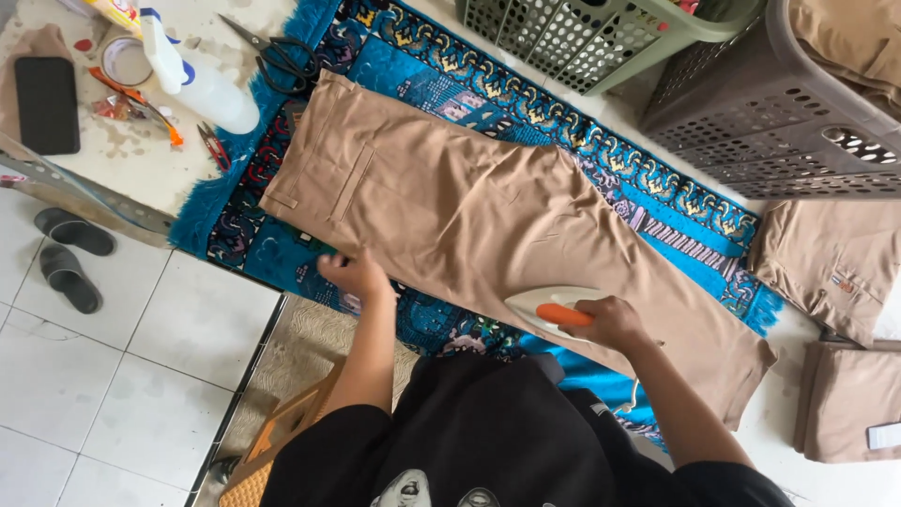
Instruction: Ironing and folding a pair of tan pants on a patterned mat.
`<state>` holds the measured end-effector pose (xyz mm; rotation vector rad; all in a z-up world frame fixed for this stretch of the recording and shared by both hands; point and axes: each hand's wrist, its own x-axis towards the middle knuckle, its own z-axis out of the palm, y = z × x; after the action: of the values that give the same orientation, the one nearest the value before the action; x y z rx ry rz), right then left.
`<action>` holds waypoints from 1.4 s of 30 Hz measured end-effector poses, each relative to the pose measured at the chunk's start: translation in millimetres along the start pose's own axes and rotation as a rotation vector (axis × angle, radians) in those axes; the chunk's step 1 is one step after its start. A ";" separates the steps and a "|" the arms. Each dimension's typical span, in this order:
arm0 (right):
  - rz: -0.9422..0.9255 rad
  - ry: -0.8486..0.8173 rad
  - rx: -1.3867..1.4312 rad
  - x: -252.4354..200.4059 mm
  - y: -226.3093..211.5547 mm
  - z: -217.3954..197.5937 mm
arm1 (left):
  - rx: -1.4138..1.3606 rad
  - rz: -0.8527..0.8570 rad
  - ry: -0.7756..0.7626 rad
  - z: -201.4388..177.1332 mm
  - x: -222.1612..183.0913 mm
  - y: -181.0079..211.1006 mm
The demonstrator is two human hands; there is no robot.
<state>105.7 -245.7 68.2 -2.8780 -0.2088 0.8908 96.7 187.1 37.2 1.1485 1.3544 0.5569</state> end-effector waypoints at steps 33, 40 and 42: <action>-0.162 0.605 -0.187 88.5 14.3 3.2 | 1.161 1.327 -0.885 131.7 -46.2 -41.9; 0.122 0.433 -0.161 135.7 -1.6 -33.4 | 0.931 1.637 -0.742 193.5 -50.2 -45.7; 0.243 0.420 -0.074 163.9 3.3 -32.3 | 0.850 1.596 -0.771 220.8 -50.5 -37.7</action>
<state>258.3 -224.0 3.8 -3.1178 0.1546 0.2911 281.9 59.8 -10.2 2.7158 -0.3363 0.4667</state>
